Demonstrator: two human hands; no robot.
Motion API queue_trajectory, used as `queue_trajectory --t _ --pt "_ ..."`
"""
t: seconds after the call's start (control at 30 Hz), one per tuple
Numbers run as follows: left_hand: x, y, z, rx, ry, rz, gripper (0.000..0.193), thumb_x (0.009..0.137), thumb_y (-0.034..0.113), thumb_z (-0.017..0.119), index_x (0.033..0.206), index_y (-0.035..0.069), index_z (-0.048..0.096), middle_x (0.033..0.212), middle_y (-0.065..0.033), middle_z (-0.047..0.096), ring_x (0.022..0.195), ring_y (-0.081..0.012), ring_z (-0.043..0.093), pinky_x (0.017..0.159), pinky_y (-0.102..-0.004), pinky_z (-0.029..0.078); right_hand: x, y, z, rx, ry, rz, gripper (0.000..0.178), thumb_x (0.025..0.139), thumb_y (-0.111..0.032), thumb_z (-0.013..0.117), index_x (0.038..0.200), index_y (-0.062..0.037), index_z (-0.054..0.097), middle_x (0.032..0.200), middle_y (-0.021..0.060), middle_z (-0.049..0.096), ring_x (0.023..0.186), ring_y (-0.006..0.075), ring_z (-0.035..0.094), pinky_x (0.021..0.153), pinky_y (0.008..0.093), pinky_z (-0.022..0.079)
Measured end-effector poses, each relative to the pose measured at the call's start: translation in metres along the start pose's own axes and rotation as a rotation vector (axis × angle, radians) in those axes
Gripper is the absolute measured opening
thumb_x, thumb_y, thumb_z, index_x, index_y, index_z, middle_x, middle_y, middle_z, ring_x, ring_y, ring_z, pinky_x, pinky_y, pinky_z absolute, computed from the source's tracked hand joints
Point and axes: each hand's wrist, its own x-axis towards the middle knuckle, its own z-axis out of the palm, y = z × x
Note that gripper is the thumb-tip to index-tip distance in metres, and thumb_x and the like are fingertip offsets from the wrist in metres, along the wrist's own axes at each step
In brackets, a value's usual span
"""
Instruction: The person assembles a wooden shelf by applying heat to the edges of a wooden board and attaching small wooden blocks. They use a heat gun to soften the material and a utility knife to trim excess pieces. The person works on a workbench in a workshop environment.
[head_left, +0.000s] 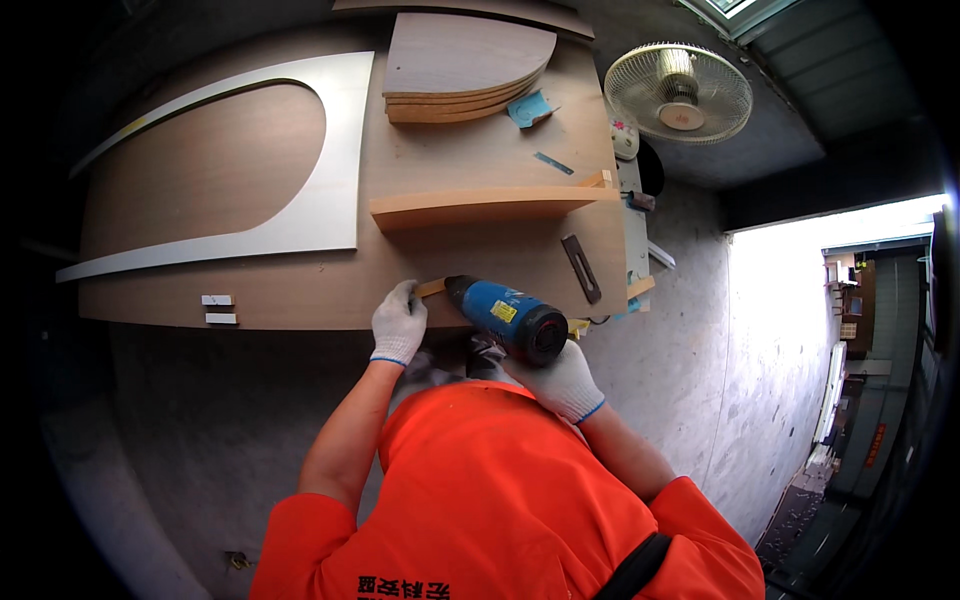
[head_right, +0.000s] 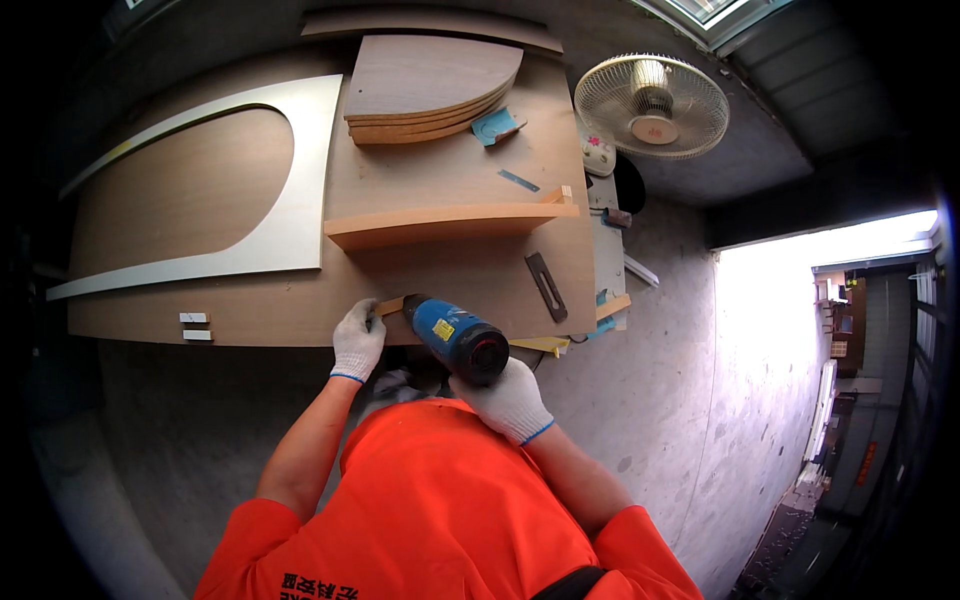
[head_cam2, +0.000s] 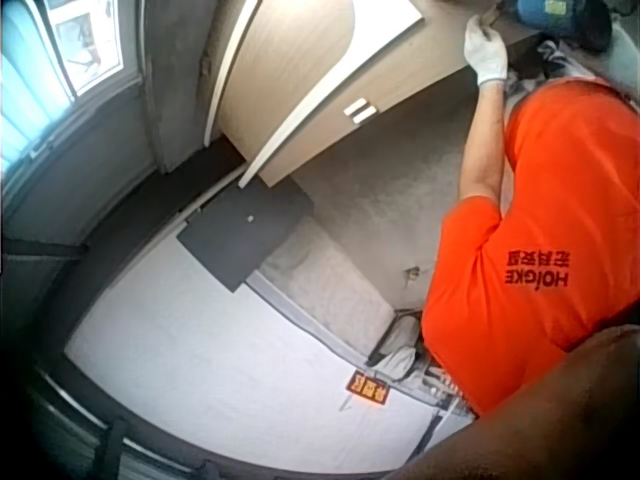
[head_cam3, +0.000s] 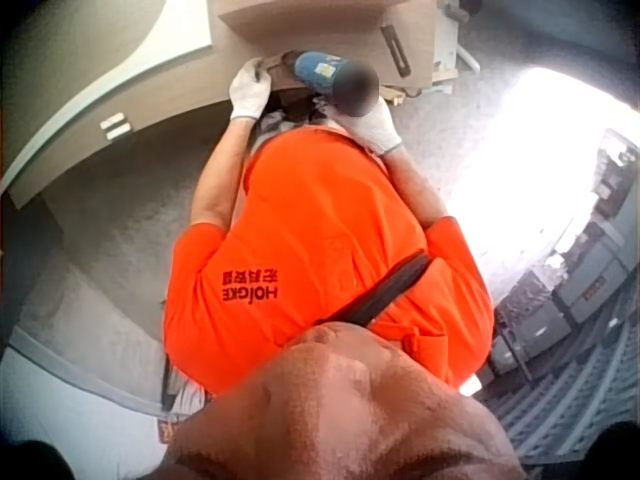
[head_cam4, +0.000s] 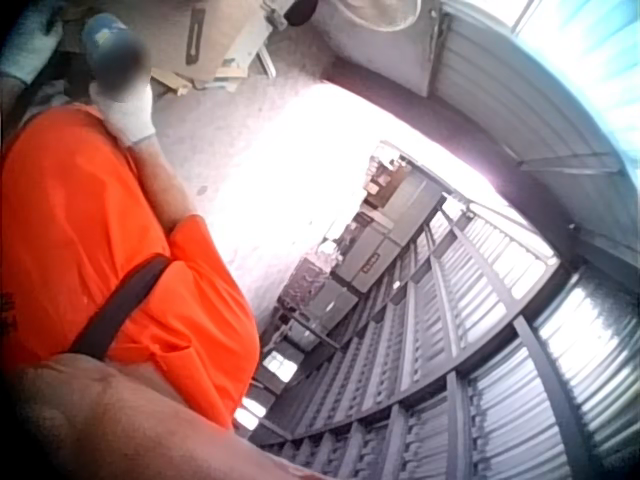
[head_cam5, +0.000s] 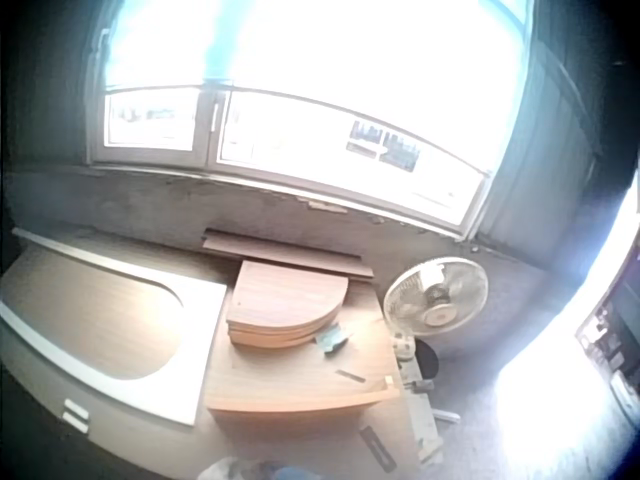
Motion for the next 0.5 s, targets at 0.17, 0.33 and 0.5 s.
queue_trajectory --t 0.17,0.33,0.5 --pt "0.0001 0.0011 -0.0006 -0.01 -0.023 -0.026 0.027 0.096 0.01 0.069 0.121 0.003 0.076 0.106 -0.0215 0.08 0.099 -0.0395 0.078 0.09 -0.0476 0.062 0.0004 -0.0025 -0.0003 -0.062 -0.009 0.017 0.042 0.089 -0.035 0.083 0.119 -0.0065 0.079 0.108 0.0198 0.082 0.11 0.0372 0.078 0.096 0.0438 0.06" --pt "-0.0006 -0.0021 0.0005 -0.006 -0.022 -0.021 0.026 0.096 0.012 0.069 0.12 0.006 0.077 0.107 -0.0198 0.08 0.099 -0.0399 0.078 0.089 -0.0492 0.062 0.0013 -0.0028 0.0015 -0.075 -0.017 0.001 0.042 0.089 -0.037 0.082 0.118 -0.0072 0.079 0.108 0.0207 0.081 0.111 0.0388 0.077 0.096 0.0449 0.06" --pt "-0.0001 0.0024 -0.0015 0.009 -0.027 -0.025 0.025 0.096 0.013 0.069 0.12 0.008 0.077 0.107 -0.0185 0.08 0.099 -0.0395 0.078 0.089 -0.0494 0.062 0.0038 0.0006 0.0021 -0.081 -0.025 -0.018 0.041 0.089 -0.038 0.082 0.118 -0.0078 0.079 0.109 0.0202 0.081 0.112 0.0397 0.077 0.096 0.0454 0.06"
